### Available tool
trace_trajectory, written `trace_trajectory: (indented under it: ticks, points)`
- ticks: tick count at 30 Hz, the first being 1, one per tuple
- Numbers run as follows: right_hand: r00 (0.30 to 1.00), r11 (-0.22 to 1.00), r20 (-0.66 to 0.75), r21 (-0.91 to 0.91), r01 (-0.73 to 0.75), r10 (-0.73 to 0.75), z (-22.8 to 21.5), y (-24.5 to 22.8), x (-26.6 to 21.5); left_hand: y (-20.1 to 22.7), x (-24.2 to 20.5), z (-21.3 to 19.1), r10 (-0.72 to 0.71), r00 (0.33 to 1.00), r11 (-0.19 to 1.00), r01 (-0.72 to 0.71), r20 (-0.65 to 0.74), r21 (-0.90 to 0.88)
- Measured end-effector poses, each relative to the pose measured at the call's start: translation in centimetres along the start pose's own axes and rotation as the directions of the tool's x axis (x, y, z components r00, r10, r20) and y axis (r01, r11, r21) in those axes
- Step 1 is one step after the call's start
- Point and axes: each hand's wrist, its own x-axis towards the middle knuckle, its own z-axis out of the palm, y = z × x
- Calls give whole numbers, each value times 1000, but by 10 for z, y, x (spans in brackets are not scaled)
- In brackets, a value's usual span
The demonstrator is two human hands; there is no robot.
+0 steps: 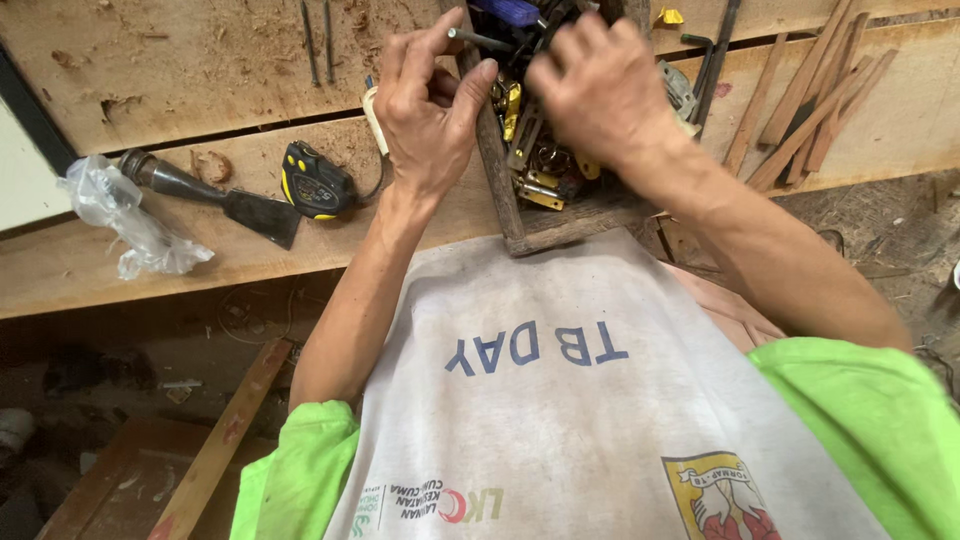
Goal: The person rummages through a wooden box filled with assorted tools and hardware on a workbench. They repeatedly pick up, inspect, and place back items such as wrenches, screwdrivers, and metal pieces. The person continues to sift through the contents without removing or organizing them into a separate location.
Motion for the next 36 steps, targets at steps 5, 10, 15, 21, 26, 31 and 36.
trace_trajectory:
  ticks: [5,10,15,21,26,31,36]
  points:
    - [998,995,69,101,-5,-2,-45,-11,5,2,0,-7,-40,999,999,41,29,-35]
    - [990,998,135,60,31,-39,-24,-43,3,10,4,-2,0,1000,999,0,6,-42]
    - [998,996,13,-68,63,-62,-2,-31,2,14,4,-7,-38,997,997,43,71,-66]
    - [951,997,-298,-25,80,-84,-42,23,0,17,8,-12,13,998,999,-11,55,-47]
    - [953,992,-299,98,79,-46,-43,27,-13,21,14,-14,38,995,996,-29,90,-89]
    - [977,993,-214,117,16,9,-29,2,-46,23,15,-14,91,992,989,-79,91,-123]
    - [1000,962,-4,271,27,-27,-35,-19,-64,27,12,-12,129,990,982,-120,55,-146]
